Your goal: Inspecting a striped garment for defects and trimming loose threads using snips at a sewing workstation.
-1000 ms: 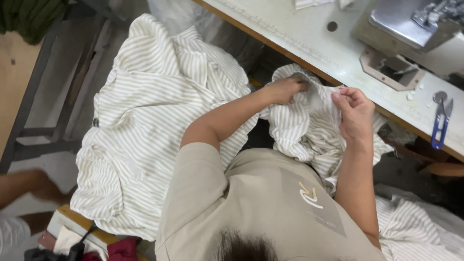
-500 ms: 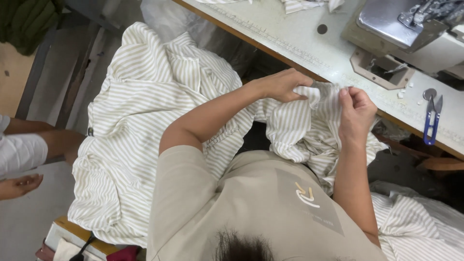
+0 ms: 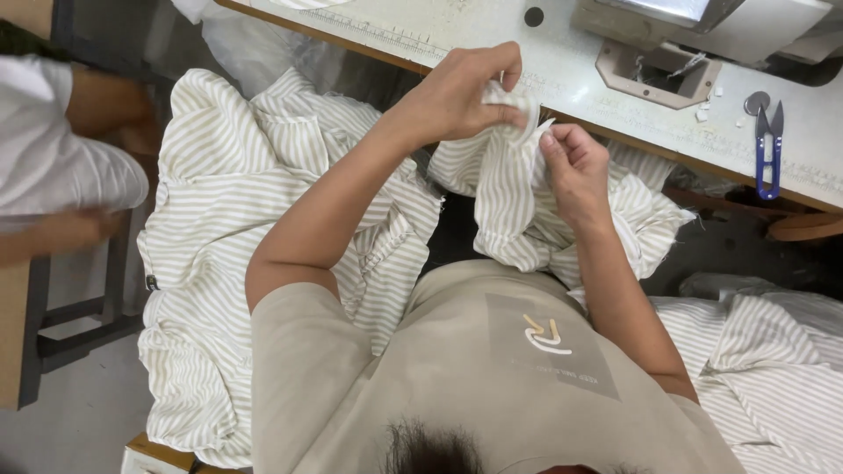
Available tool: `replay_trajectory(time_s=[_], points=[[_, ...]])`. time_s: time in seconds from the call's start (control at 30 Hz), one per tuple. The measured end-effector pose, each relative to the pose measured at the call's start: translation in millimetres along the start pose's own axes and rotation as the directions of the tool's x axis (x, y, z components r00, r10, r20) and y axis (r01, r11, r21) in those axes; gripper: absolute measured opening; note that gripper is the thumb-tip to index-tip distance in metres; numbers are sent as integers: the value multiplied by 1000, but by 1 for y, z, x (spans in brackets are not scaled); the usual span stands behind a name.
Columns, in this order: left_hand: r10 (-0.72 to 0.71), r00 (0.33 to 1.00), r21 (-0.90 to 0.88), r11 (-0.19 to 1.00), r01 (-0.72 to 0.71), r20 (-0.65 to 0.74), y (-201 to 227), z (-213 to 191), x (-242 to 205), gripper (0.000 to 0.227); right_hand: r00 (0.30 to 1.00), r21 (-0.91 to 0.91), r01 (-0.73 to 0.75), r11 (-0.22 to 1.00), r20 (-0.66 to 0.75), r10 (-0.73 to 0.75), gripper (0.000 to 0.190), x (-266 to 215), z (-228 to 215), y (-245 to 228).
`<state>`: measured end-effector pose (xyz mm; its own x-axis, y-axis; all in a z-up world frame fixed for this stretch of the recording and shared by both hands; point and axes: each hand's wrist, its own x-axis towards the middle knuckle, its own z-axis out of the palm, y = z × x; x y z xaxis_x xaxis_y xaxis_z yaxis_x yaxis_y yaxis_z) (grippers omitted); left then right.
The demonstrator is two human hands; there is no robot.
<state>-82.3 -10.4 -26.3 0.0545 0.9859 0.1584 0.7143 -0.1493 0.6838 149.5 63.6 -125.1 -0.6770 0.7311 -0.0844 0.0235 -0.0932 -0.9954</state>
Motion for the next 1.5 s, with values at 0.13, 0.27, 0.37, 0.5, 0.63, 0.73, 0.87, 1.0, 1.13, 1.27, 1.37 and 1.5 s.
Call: replay_trajectory(time_s=[0.13, 0.27, 0.37, 0.5, 0.63, 0.73, 0.87, 1.0, 1.13, 1.27, 1.37, 1.5], points=[[-104, 990, -365, 922, 132, 95, 18, -17, -5, 11, 997, 44, 46, 998, -67, -43, 5, 9, -2, -8], [-85, 996, -414, 907, 79, 3, 24, -10, -7, 4, 990, 35, 100, 994, -103, -96, 8, 15, 1, -22], [-81, 991, -551, 835, 11, -103, 24, 7, -5, 24, 984, 25, 143, 989, -112, -139, 8, 14, 4, -35], [-156, 977, -517, 854, 59, -146, 28, 20, 3, 12, 965, -40, 245, 969, -90, -248, 10, 10, 4, -44], [-185, 974, -519, 850, 90, -133, 33, 30, 12, 15, 933, -113, 346, 932, -63, -354, 11, 4, 4, -58], [-183, 983, -549, 824, 140, -25, 39, 31, 26, 13, 944, -171, 295, 940, -101, -314, 24, 2, 3, -72], [-241, 962, -483, 862, 152, -127, 24, 19, 46, 16, 867, -347, 444, 826, -67, -494, 16, 4, -3, -62], [-348, 907, -530, 829, 179, -238, 11, 7, 57, 10, 625, -792, 499, 351, 48, -779, 7, -10, 16, -65], [-310, 917, -518, 843, 144, -250, 17, 17, 62, 8, 648, -823, 464, 328, 63, -759, 30, -39, 46, -75], [-334, 912, -542, 825, 160, -239, 20, 13, 65, 12, 851, -771, 323, 549, -18, -525, 27, -24, 32, -23], [-519, 831, -470, 795, 385, -198, 12, 1, 58, 12, 949, -470, 303, 829, 66, -309, 33, -42, 19, -51], [-394, 854, -420, 876, 238, -339, -3, -1, 49, 19, 838, -658, 418, 627, 12, -546, 19, -24, -6, -39]])
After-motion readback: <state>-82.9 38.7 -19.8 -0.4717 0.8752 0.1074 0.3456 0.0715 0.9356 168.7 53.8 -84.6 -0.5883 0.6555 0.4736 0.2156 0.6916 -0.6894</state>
